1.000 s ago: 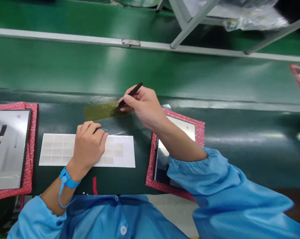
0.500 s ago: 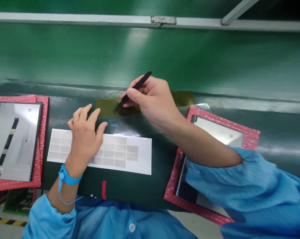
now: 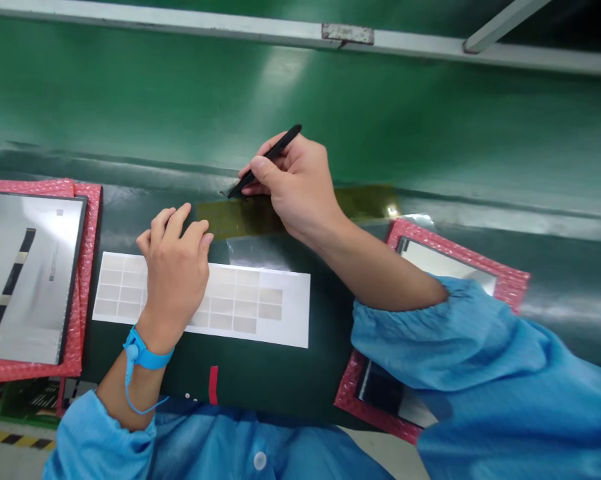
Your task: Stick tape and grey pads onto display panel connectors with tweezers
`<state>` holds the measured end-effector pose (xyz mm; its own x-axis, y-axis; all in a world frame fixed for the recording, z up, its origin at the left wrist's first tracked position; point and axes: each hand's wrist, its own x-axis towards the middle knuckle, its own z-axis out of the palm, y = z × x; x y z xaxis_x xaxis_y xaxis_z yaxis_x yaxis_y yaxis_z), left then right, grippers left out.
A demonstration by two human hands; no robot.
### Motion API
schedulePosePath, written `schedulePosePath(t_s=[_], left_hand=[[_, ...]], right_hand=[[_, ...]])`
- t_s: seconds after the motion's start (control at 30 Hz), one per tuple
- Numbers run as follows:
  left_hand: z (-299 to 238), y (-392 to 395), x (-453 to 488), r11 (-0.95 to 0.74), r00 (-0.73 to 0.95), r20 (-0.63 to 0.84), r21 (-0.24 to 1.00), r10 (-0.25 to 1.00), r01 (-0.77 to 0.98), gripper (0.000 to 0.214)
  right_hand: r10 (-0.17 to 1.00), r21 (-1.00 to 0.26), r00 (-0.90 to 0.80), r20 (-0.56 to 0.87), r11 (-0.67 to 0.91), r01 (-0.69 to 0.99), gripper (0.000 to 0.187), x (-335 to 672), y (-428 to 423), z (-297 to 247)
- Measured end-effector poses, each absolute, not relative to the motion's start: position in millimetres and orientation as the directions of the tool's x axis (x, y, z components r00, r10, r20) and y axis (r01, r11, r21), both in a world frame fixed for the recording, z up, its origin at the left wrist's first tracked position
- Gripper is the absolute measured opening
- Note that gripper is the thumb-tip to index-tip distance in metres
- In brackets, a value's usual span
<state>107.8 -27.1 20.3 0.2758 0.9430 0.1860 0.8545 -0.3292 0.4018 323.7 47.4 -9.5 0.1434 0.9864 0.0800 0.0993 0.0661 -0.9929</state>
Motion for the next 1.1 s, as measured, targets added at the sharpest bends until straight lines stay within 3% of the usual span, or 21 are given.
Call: schedulePosePath(t_s=[0.2, 0.7, 0.83, 0.9, 1.0, 1.03, 1.1], left_hand=[[22, -29, 113, -0.336, 0.303, 0.149, 0.315, 0.941, 0.888, 0.04], [24, -30, 114, -0.329, 0.307, 0.119, 0.314, 0.944, 0.891, 0.041], [22, -28, 113, -0.293, 0.26, 0.137, 0.392, 0.956, 0.872, 0.042], [20, -26, 111, -0.244, 0.187, 0.167, 0.467, 0.968, 0.85, 0.039], [17, -24, 110, -0.194, 0.086, 0.216, 0.552, 0.973, 0.811, 0.034], [16, -24, 110, -0.185, 0.068, 0.224, 0.561, 0.972, 0.807, 0.034], [16, -25, 110, -0.172, 0.058, 0.219, 0.55, 0.974, 0.817, 0.031]], right_hand=[[0.983, -0.994, 0.15, 0.104, 0.097, 0.052, 0.044, 323, 43, -7], [0.994, -0.993, 0.095, 0.059, 0.048, 0.109, 0.044, 324, 44, -7], [0.991, -0.994, 0.119, 0.06, 0.049, 0.093, 0.029, 324, 42, 9], [0.972, -0.981, 0.154, 0.177, 0.161, 0.11, 0.015, 324, 35, 27], [0.9, -0.858, 0.101, 0.424, 0.364, 0.363, 0.015, 319, 20, 51], [0.895, -0.781, 0.019, 0.447, 0.38, 0.496, 0.014, 316, 15, 54], [0.924, -0.583, -0.165, 0.346, 0.349, 0.734, 0.006, 309, 9, 51]])
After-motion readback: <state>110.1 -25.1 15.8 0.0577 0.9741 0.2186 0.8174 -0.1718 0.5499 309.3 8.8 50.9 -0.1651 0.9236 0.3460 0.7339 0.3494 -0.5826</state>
